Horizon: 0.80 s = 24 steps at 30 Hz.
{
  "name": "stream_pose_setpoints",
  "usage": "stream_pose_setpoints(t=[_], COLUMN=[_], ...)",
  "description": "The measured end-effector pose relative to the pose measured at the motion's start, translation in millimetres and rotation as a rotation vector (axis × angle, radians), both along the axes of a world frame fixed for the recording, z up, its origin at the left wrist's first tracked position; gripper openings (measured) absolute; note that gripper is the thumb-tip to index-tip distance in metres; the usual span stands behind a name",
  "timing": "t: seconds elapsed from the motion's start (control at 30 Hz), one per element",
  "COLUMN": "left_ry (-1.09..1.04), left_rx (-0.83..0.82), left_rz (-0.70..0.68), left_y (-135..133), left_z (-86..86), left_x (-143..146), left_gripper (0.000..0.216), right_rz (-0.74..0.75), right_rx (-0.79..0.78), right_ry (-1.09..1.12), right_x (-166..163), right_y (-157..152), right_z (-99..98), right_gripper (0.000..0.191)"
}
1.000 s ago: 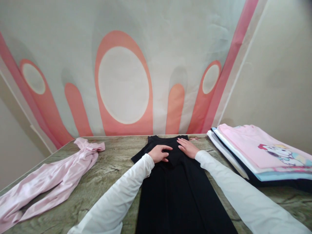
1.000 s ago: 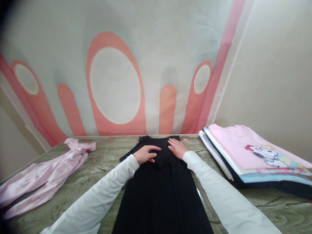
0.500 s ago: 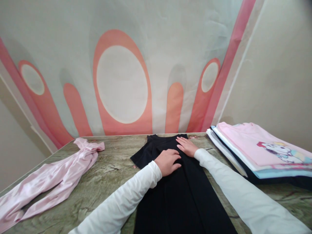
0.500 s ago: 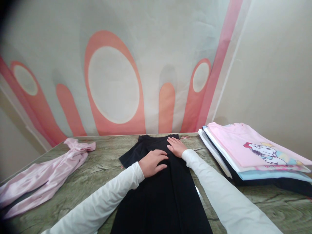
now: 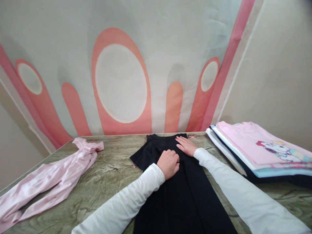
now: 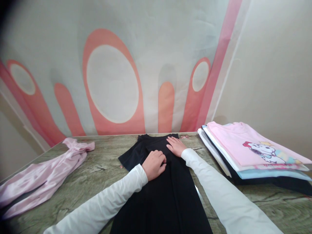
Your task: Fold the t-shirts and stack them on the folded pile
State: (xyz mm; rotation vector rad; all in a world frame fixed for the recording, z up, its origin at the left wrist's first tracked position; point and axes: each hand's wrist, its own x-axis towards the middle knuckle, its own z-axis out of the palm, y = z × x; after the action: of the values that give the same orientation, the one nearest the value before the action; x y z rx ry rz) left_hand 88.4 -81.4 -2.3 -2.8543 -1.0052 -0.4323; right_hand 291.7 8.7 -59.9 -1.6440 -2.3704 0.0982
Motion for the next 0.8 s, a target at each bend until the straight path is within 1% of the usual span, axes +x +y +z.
stream_pose_setpoints(t=[0.23, 0.33, 0.43, 0.5, 0.63, 0.73, 0.8], left_ry=[-0.093, -0.157, -0.206, -0.189, -0.067, 0.014, 0.049], left_rx=[-0.133, -0.183, -0.162, -0.119, -0.028, -0.021, -0.044], left_rz=[-0.045, -0.039, -0.019, -0.008, 0.025, 0.078, 0.111], left_y=[-4, 2, 13, 21, 31, 33, 33], left_z=[-1.2, 0.6, 2.2, 1.6, -5.7, -14.8, -20.1], left_x=[2, 0, -5, -9, -15, -18, -19], left_gripper=[0.012, 0.016, 0.023, 0.027, 0.034, 0.047, 0.054], right_rz=[0.006, 0.007, 0.000, 0.007, -0.016, -0.049, -0.038], right_rx=[-0.011, -0.011, -0.008, 0.011, 0.098, 0.133, 0.124], right_ry=[-0.010, -0.005, 0.007, 0.017, 0.064, 0.069, 0.053], right_x=[0, 0, 0, 0, 0, -3, -8], right_y=[0, 0, 0, 0, -4, -8, -12], right_z=[-0.4, -0.8, -1.3, -1.4, 1.7, 6.8, 10.0], right_gripper=[0.057, 0.057, 0.055, 0.055, 0.057, 0.060, 0.062])
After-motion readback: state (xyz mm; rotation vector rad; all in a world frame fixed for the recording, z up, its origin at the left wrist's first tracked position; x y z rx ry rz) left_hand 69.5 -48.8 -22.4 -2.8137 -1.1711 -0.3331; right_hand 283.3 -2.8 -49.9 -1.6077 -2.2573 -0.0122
